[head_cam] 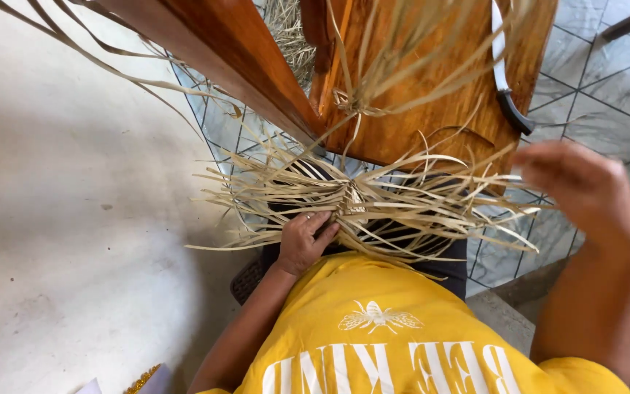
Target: Weaving dried plant fibers into a circular structure and trimming excess with a knife.
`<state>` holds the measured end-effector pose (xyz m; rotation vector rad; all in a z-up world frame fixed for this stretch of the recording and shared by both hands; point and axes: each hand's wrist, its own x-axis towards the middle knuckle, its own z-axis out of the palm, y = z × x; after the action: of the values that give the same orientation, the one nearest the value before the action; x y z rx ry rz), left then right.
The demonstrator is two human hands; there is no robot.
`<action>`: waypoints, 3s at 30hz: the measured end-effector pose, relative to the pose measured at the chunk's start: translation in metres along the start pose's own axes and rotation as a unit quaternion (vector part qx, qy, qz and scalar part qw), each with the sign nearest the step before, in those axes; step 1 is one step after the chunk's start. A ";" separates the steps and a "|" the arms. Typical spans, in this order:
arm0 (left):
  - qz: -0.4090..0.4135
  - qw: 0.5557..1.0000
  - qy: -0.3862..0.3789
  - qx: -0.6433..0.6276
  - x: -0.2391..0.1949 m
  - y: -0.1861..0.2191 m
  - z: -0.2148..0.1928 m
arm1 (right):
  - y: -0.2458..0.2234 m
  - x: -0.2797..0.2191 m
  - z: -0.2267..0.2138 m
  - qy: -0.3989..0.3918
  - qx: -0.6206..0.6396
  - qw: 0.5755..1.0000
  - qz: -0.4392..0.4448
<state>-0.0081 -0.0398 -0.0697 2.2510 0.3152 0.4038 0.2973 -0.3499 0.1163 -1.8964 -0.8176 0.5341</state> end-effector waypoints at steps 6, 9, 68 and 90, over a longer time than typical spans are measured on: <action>-0.073 0.996 -0.033 -0.044 -0.002 0.007 0.000 | -0.039 -0.051 0.092 -0.301 0.020 0.949 -0.089; -0.159 0.980 -0.036 -0.109 0.002 0.035 -0.007 | -0.009 -0.060 0.151 -0.166 -0.111 0.979 0.031; 0.052 0.851 -0.428 -0.301 0.113 0.184 0.084 | 0.044 -0.088 0.057 0.274 -0.254 0.913 0.165; 0.245 0.923 -0.245 0.170 0.111 0.219 0.038 | -0.002 -0.056 0.057 0.266 -0.040 0.958 0.099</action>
<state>0.1286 -0.1676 0.0941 2.6684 -0.4854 0.0194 0.2210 -0.3562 0.0939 -2.0716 -0.3005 0.0903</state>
